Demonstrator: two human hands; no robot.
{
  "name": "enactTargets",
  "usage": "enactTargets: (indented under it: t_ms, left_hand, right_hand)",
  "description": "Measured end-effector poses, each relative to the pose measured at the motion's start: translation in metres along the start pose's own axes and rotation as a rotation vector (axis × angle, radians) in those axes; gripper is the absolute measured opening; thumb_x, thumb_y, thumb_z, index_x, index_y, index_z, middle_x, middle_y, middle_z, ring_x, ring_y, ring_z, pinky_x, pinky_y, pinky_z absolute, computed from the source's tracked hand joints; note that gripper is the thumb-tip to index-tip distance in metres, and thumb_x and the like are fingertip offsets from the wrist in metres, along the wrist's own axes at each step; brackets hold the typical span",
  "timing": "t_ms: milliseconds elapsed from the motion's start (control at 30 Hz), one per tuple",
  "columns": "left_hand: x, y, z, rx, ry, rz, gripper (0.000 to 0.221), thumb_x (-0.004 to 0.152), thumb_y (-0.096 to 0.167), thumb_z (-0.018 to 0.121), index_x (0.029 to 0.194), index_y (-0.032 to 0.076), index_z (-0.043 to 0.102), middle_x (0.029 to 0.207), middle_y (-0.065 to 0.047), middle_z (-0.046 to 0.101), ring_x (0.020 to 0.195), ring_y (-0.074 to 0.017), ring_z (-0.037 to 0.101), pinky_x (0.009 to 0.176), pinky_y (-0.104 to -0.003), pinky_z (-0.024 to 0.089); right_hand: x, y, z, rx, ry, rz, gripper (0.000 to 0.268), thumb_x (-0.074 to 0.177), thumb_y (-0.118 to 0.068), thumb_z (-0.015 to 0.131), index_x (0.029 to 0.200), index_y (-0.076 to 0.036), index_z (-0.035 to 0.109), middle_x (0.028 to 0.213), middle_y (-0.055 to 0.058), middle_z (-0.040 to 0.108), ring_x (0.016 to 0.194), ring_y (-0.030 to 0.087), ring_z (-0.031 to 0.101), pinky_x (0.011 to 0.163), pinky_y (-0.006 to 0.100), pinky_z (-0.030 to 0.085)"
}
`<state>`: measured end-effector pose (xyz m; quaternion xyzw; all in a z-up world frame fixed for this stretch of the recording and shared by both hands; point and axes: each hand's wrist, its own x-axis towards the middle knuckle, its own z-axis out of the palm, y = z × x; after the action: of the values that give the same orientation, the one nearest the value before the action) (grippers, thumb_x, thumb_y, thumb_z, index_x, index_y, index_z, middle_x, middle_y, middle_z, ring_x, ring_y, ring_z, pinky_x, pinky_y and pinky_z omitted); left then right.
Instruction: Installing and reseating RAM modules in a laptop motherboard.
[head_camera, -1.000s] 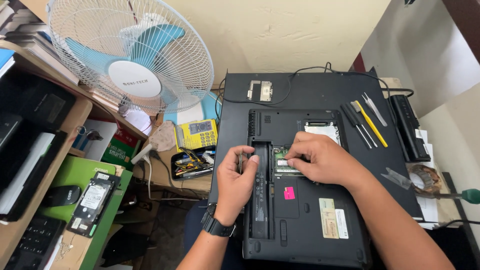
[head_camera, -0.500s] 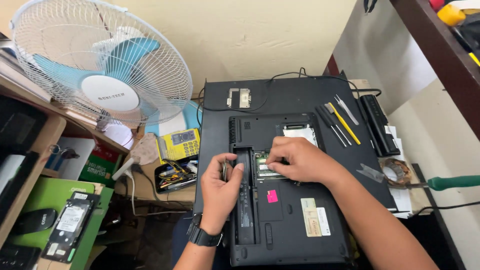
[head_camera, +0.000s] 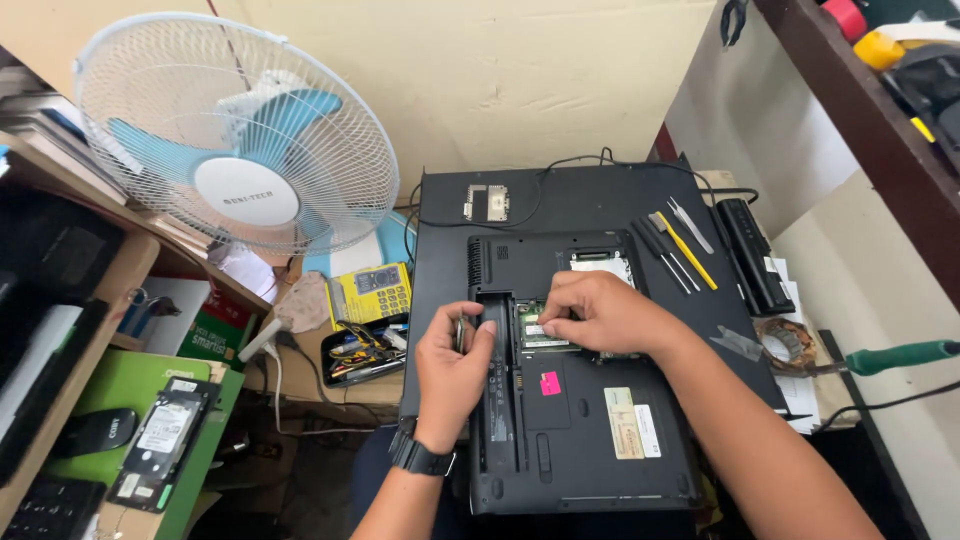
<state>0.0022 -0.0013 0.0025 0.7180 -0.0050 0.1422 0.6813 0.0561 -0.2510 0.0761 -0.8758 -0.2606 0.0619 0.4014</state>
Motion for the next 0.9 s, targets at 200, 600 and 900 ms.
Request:
enactTargets:
  t_ms: [200, 600, 900]
  left_hand:
    - [0.000, 0.006, -0.002, -0.029, -0.013, 0.003, 0.018, 0.102, 0.000, 0.080, 0.119, 0.001, 0.078, 0.065, -0.004, 0.058, 0.065, -0.0119, 0.059, 0.061, -0.031, 0.047]
    - [0.003, 0.081, -0.024, 0.078, -0.206, -0.117, 0.066, 0.094, 0.004, 0.078, 0.158, -0.002, 0.066, 0.133, -0.037, 0.078, 0.133, -0.0533, 0.072, 0.107, -0.064, 0.058]
    - [0.000, 0.095, -0.005, 0.131, -0.501, 0.089, 0.073, 0.096, -0.008, 0.067, 0.167, 0.009, 0.064, 0.140, -0.034, 0.075, 0.134, -0.0597, 0.070, 0.104, -0.067, 0.062]
  right_hand:
    - [-0.001, -0.003, -0.010, 0.044, 0.053, 0.022, 0.015, 0.093, -0.006, 0.084, 0.103, -0.011, 0.094, 0.085, 0.010, 0.082, 0.069, 0.020, 0.069, 0.065, 0.037, 0.059]
    - [-0.070, -0.031, -0.018, 0.241, 0.315, 0.179, 0.020, 0.100, -0.002, 0.082, 0.116, -0.003, 0.093, 0.084, 0.009, 0.081, 0.077, 0.016, 0.066, 0.066, 0.033, 0.058]
    - [-0.055, -0.061, -0.007, 0.234, 0.423, 0.008, 0.031, 0.103, 0.000, 0.081, 0.133, -0.004, 0.086, 0.107, 0.013, 0.082, 0.089, 0.022, 0.078, 0.069, 0.033, 0.062]
